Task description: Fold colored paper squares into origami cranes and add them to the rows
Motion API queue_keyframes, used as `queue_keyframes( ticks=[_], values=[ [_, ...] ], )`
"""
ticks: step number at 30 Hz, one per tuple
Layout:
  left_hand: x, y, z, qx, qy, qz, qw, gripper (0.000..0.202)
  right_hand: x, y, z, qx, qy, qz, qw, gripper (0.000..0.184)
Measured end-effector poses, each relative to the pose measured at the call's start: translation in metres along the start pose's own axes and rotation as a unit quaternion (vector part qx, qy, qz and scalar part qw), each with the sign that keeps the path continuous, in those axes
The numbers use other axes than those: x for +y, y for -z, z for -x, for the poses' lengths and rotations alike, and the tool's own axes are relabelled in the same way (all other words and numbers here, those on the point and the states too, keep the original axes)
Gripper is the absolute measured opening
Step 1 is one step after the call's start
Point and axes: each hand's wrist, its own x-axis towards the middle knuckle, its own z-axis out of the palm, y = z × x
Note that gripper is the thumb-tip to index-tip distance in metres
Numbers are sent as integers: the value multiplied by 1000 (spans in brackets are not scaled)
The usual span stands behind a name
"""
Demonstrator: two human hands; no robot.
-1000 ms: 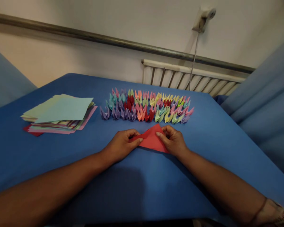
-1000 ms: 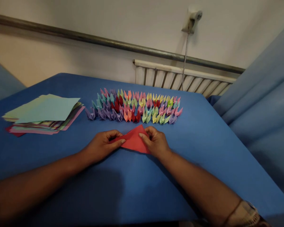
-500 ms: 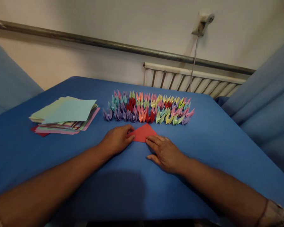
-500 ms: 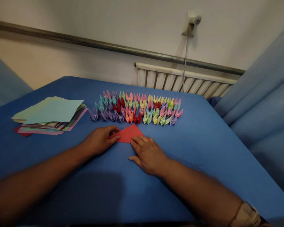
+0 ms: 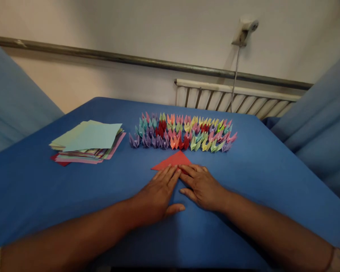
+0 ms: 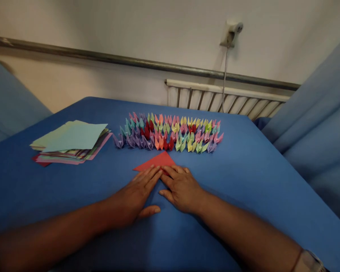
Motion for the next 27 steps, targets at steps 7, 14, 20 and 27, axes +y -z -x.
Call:
queue_keyframes(
  ticks=[7,14,20,27],
  values=[
    [-45,9,42,35,109,-72,991,90,-2,4,-1,-10,-12,-5,1000,56],
    [-12,19,2,8,43,-11,999,86,-5,7,-5,4,-9,22,1000,54],
    [-4,8,-34,-55,9,-18,998,98,-2,19,8,-30,-35,86,995,41],
    [-20,10,-20,-48,-7,-14,999,96,-9,30,27,-79,-129,171,974,26]
  ],
)
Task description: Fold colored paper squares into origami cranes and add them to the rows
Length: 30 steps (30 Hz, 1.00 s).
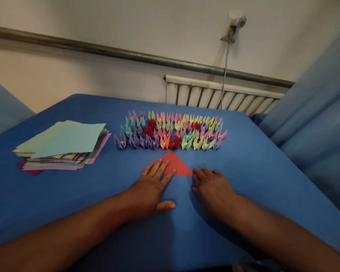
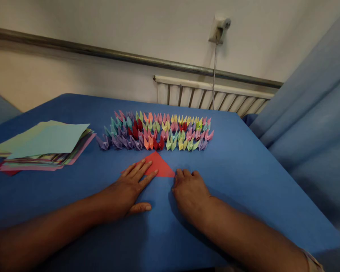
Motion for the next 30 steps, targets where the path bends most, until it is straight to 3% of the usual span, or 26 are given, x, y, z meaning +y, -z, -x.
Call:
queue_keyframes(
  ticks=[4,7,11,15,19,21,24,27,30],
  values=[
    [1,-3,-3,5,-11,9,1000,88,-7,-5,-2,39,-66,11,997,31],
    [5,-2,-6,-3,-7,12,1000,89,-15,-11,-8,91,-16,-36,995,52],
    [6,6,0,-16,12,1,1000,96,-22,-17,-13,62,51,-77,994,64],
    [-5,18,16,-24,65,-40,997,97,-20,-15,-12,53,45,-59,996,61],
    [-16,35,26,-6,124,-110,986,82,-13,-13,-12,49,20,-35,998,42],
    [-18,42,23,19,138,-139,980,73,-9,-13,-15,57,-4,-37,998,35],
    [-17,45,13,107,122,-133,978,57,0,-16,-24,103,-44,-81,990,37],
    [-15,35,4,170,88,-69,979,51,7,-23,-35,144,-64,-153,976,53],
    [-17,21,-1,179,74,-4,981,53,10,-31,-42,155,-57,-213,963,65]
  ],
)
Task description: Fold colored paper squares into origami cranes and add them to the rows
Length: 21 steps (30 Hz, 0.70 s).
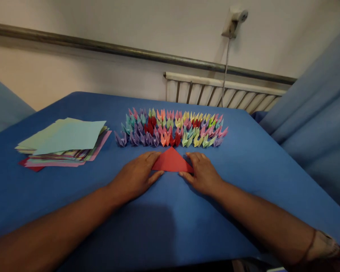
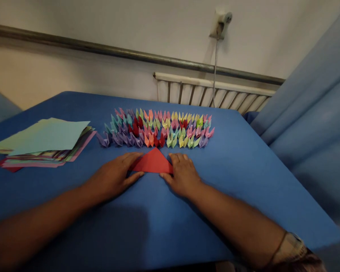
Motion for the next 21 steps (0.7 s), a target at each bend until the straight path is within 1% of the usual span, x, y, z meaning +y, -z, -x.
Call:
queue_keyframes(
  ticks=[2,4,9,12,14,17,18,19,20,21],
  values=[
    [-3,-6,0,9,16,14,1000,56,2,-4,-1,3,10,-36,999,67],
    [-5,-8,-1,13,33,16,999,59,2,-6,0,6,23,-67,997,66],
    [-8,-5,-6,-1,63,26,998,72,5,-8,0,28,62,-98,993,61],
    [-6,-4,-7,-2,72,77,994,76,8,-10,-1,37,94,-111,989,59],
    [-5,-4,-7,-1,48,111,993,64,9,-11,0,45,113,-128,984,55],
    [-2,-2,-6,11,6,161,987,29,9,-8,2,69,148,-170,972,46],
    [-1,-1,-6,17,4,198,980,22,8,-5,3,85,158,-192,965,43],
    [1,0,-6,24,16,254,967,19,8,-2,4,107,161,-217,957,42],
    [3,1,-6,29,40,322,945,20,7,0,5,132,155,-247,947,43],
    [5,1,-6,34,71,397,914,23,6,3,5,157,142,-281,936,47]
  ],
)
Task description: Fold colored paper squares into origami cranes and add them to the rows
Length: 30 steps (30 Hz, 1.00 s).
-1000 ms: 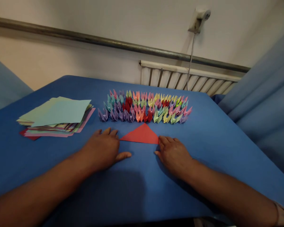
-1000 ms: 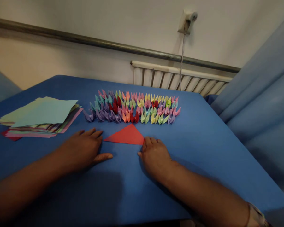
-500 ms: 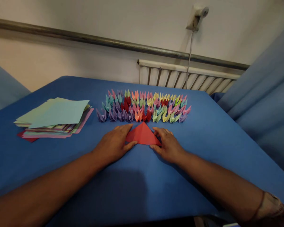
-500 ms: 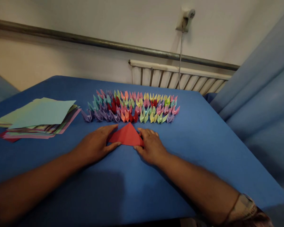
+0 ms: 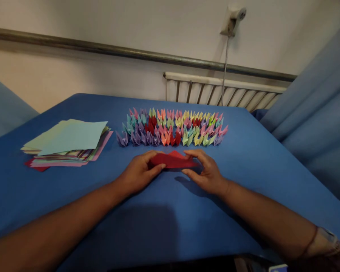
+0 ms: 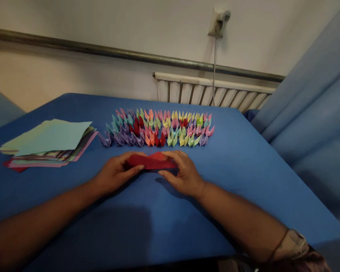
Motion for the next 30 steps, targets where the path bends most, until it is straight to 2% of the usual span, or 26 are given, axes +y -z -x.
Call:
queue_keyframes(
  ticks=[1,3,5,7,9,12,16,18,20,21,22,24,26,27,28,30],
  values=[
    [3,-1,0,13,36,81,996,27,-1,1,-1,31,-16,-36,999,52],
    [8,-5,2,34,99,225,969,33,-1,1,-3,67,-55,-132,987,61],
    [15,-8,4,40,142,324,934,38,2,-4,-5,63,-99,-239,964,67],
    [19,-11,6,34,175,376,909,40,5,-11,-6,44,-150,-322,934,70],
    [20,-14,8,21,194,384,902,41,7,-18,-5,31,-209,-367,906,68],
    [12,-16,7,22,199,313,928,38,10,-23,-3,17,-283,-379,881,62],
    [-1,-13,3,32,161,108,981,40,14,-20,0,-15,-339,-354,872,58],
    [-2,-9,4,69,80,-35,994,49,15,-17,0,-23,-348,-345,871,56],
    [2,-5,8,97,-45,-163,981,60,15,-14,0,-24,-356,-340,870,54],
    [4,-3,10,85,-108,-203,969,64,15,-13,-1,-23,-361,-340,868,53],
    [6,-2,13,44,-158,-225,960,67,14,-12,-1,-24,-367,-342,865,52],
    [8,-3,18,-73,-213,-238,945,74,12,-9,-2,-33,-378,-348,857,49],
    [8,-5,21,-166,-215,-244,931,83,12,-8,-3,-57,-385,-342,855,47],
    [7,-6,21,-188,-206,-250,927,83,13,-7,-3,-70,-389,-327,859,48],
    [6,-7,21,-195,-195,-259,926,79,15,-6,-3,-75,-392,-298,867,49],
    [5,-8,20,-188,-167,-276,928,65,17,-3,-3,-56,-378,-197,903,55]
  ],
)
